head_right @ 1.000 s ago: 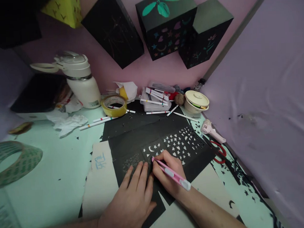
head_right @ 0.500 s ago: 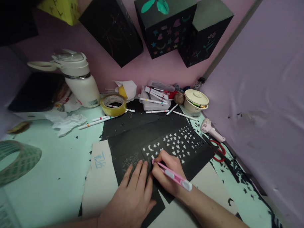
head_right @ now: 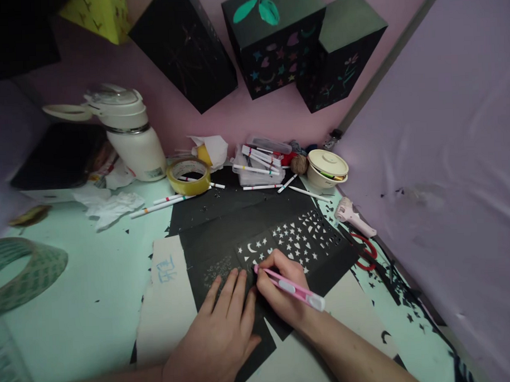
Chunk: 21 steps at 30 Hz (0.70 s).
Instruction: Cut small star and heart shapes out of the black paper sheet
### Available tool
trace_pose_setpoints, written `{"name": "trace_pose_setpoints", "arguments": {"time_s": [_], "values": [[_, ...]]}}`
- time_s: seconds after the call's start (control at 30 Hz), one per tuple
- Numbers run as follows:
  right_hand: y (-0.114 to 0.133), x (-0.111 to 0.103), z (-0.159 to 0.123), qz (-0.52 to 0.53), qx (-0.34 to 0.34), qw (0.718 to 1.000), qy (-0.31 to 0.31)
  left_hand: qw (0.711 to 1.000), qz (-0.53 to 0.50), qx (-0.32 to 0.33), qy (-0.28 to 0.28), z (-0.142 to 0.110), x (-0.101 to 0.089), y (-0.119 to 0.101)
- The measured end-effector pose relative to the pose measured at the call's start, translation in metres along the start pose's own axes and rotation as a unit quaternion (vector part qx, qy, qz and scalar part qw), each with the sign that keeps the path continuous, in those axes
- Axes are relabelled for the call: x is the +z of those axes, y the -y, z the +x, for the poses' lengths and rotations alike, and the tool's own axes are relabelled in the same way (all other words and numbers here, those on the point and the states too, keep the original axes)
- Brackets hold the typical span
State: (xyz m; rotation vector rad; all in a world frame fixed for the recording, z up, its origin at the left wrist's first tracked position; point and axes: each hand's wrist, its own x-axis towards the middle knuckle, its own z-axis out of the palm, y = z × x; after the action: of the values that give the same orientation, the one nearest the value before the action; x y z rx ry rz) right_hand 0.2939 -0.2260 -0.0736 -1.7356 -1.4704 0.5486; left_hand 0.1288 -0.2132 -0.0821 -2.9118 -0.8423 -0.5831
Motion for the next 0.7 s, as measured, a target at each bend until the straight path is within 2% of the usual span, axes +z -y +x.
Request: {"name": "trace_pose_setpoints", "arguments": {"time_s": [0.37, 0.7], "values": [[0.0067, -0.0004, 0.0028, -0.004, 0.011, 1.0, 0.004, 1.0, -0.004, -0.002, -0.001, 0.0004, 0.0013, -0.0004], [-0.0013, 0.0, 0.0014, -0.002, -0.016, 1.0, 0.025, 1.0, 0.008, 0.002, -0.003, 0.0011, -0.0032, -0.0004]]}}
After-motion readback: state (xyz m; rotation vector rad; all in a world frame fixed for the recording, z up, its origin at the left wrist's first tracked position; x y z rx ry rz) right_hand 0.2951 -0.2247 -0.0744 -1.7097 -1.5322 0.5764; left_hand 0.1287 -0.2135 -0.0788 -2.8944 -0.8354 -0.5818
